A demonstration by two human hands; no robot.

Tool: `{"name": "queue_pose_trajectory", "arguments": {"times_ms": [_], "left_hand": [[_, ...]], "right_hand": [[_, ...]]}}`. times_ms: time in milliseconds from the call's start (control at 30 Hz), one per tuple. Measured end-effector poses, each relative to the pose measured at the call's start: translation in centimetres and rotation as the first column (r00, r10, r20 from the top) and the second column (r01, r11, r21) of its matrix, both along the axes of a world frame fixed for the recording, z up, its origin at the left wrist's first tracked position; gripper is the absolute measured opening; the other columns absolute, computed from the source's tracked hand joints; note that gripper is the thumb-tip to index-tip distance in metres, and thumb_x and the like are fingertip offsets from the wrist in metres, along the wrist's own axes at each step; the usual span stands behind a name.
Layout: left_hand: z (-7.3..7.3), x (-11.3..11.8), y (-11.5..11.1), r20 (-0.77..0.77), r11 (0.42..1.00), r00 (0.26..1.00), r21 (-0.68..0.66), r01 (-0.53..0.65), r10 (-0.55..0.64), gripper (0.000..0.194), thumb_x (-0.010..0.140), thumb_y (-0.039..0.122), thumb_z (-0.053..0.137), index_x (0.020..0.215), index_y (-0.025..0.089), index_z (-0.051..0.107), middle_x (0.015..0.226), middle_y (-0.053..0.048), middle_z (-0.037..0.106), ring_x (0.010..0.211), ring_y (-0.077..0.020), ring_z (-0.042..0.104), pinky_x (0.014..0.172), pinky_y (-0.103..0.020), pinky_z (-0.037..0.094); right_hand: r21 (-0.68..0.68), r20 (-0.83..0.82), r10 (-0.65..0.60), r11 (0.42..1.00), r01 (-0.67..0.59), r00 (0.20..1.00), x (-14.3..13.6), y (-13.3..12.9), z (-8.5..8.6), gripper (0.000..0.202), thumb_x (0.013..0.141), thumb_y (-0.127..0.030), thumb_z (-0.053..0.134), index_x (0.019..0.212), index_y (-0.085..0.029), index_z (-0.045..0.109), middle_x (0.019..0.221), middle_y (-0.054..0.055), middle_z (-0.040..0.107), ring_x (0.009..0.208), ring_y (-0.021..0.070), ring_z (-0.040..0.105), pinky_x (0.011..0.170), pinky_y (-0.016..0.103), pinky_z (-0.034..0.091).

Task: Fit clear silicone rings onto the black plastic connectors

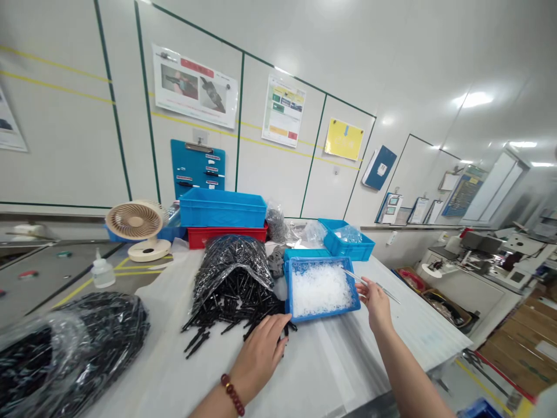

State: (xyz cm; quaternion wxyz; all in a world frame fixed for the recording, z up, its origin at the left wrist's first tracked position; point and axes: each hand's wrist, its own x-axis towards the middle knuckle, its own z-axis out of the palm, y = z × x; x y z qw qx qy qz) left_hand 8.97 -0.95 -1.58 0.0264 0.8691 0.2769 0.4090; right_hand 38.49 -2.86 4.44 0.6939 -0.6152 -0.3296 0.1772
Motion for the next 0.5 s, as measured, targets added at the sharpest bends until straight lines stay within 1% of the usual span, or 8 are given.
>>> {"name": "queue_pose_trajectory", "arguments": {"times_ms": [100, 267, 500], "left_hand": [[0.0, 0.0, 0.0, 0.010, 1.000, 1.000, -0.002, 0.003, -0.003, 0.033, 0.087, 0.015, 0.041, 0.119, 0.018, 0.046, 0.110, -0.009, 0.060, 0.101, -0.0219, 0.058, 0.087, -0.041, 0.051], [-0.1, 0.0, 0.1, 0.000, 1.000, 1.000, -0.025, 0.009, -0.009, 0.035, 0.085, 0.013, 0.041, 0.119, 0.019, 0.046, 0.110, -0.009, 0.061, 0.100, -0.0214, 0.059, 0.088, -0.040, 0.051], [-0.4, 0.1, 0.2, -0.006, 0.999, 1.000, -0.039, 0.007, -0.008, 0.036, 0.084, 0.011, 0.041, 0.119, 0.019, 0.046, 0.109, -0.008, 0.060, 0.100, -0.0214, 0.058, 0.087, -0.040, 0.051]], "right_hand": [[-0.005, 0.061, -0.020, 1.000, 0.020, 0.998, -0.6, -0.3, -0.3, 0.044, 0.071, -0.048, 0.051, 0.095, -0.013, 0.062, 0.077, 0.008, 0.069, 0.069, 0.0203, 0.063, 0.054, 0.029, 0.047], [-0.020, 0.166, -0.028, 0.999, 0.032, 0.986, -1.2, 0.1, -0.7, 0.048, 0.070, -0.049, 0.052, 0.099, -0.012, 0.063, 0.078, 0.008, 0.068, 0.071, 0.0208, 0.062, 0.056, 0.029, 0.047], [-0.034, 0.267, -0.041, 0.998, 0.052, 0.963, -1.4, 0.5, -1.6, 0.051, 0.073, -0.052, 0.048, 0.104, -0.013, 0.061, 0.082, 0.009, 0.069, 0.074, 0.0207, 0.062, 0.059, 0.029, 0.046]]}}
